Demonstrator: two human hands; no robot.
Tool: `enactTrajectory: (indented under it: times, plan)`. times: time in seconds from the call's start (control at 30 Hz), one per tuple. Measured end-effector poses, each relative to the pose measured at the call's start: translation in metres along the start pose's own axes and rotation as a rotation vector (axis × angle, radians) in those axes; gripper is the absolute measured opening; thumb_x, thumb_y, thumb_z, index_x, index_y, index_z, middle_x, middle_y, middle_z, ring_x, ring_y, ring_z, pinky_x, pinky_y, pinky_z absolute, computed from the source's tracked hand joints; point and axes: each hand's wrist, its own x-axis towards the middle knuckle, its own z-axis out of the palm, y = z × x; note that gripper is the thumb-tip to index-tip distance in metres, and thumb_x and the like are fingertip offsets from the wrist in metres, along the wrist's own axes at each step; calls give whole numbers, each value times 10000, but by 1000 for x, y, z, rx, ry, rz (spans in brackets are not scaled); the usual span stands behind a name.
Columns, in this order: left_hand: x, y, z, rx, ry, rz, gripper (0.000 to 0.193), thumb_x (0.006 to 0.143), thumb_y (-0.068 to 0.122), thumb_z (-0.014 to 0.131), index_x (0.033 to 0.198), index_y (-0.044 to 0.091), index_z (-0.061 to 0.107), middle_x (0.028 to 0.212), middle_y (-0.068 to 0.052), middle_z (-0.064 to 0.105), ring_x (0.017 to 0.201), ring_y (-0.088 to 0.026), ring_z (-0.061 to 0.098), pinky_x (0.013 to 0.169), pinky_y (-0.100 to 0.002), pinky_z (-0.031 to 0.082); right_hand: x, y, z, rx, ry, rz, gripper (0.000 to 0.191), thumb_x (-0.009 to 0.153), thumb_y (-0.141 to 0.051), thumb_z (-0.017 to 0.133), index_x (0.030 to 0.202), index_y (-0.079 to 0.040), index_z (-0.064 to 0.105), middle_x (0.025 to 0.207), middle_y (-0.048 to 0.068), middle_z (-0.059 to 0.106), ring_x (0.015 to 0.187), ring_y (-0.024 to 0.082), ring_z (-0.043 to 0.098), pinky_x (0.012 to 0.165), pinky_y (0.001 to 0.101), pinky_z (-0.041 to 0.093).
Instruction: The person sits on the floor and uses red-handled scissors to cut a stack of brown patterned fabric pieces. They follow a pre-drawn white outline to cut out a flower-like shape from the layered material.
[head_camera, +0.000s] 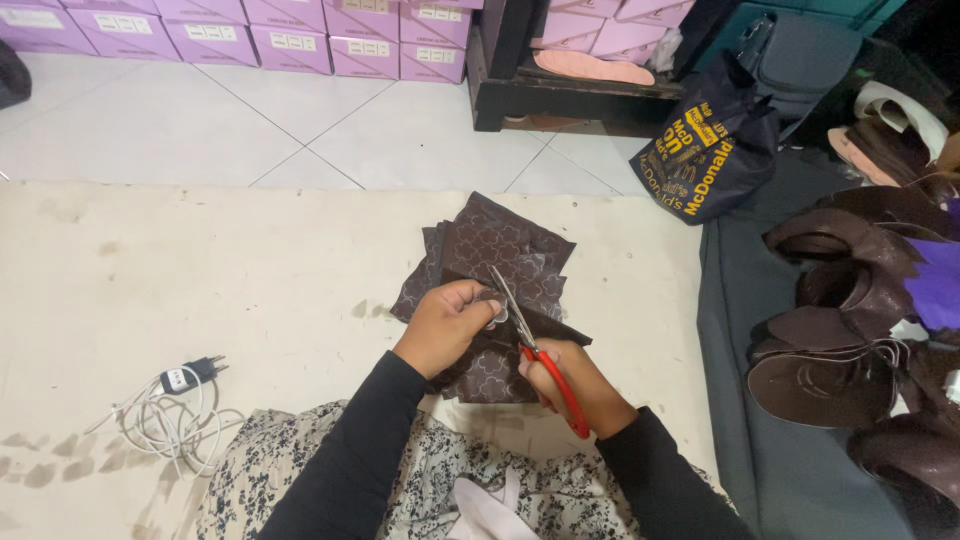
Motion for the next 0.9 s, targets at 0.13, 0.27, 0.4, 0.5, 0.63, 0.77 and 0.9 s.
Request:
enactTrajectory:
  times: [0.13, 0.27, 0.4, 0.5, 0.63, 0.77, 0.9]
  plan:
    - [4, -4, 2, -55, -29, 36, 160, 958, 112, 630, 1022, 4, 729, 886, -8, 721, 807, -74, 632, 758, -242, 514, 1, -1, -3, -13, 11, -22, 196, 894, -229, 561, 796, -67, 612, 548, -4, 519, 472, 92, 497, 454, 262, 413]
    - [8, -10, 7, -154, -5, 58, 126, 962, 94, 643, 986, -11, 708, 908, -16, 726, 830, -84, 648, 785, -249, 533, 2, 0, -2, 51, 12, -54, 195, 906, -235, 573, 807, -69, 600, 552, -6, 512, 467, 87, 496, 450, 257, 407]
    - [7, -9, 6, -161, -5, 58, 125, 962, 91, 643, 992, -11, 708, 911, -20, 722, 837, -87, 649, 789, -251, 529, 4, 5, -2, 71, 4, -54, 200, 907, -220, 568, 786, -63, 595, 529, 8, 500, 435, 95, 472, 427, 263, 381]
    - [6, 0, 4, -119, -12, 22, 135, 962, 106, 646, 1008, -2, 714, 915, -27, 732, 839, -86, 671, 787, -237, 539, 9, 8, -5, 31, -15, -26, 225, 922, -223, 571, 763, -65, 568, 531, 7, 493, 429, 99, 470, 422, 269, 383]
    - [4, 20, 1, -53, -30, -158, 132, 965, 148, 625, 1006, 31, 671, 935, -19, 758, 853, -70, 741, 615, -226, 466, 12, 11, -11, 89, 0, 29, 231, 924, -210, 550, 743, -68, 526, 572, 8, 491, 434, 109, 468, 406, 285, 388]
    - [-1, 36, 5, -6, -121, -163, 107, 933, 113, 656, 1027, 62, 665, 910, -18, 762, 790, -71, 740, 608, -212, 529, 8, 11, -15, 112, 38, -66, 187, 934, -224, 580, 831, -69, 564, 640, 1, 516, 506, 95, 475, 464, 270, 405]
    - [-3, 50, 9, 110, -190, -151, 100, 892, 94, 697, 980, 46, 699, 772, 1, 698, 654, -61, 637, 574, -215, 498, 12, 3, -10, 276, 231, -205, 182, 957, -226, 634, 938, -56, 574, 693, 22, 547, 572, 121, 517, 542, 271, 429]
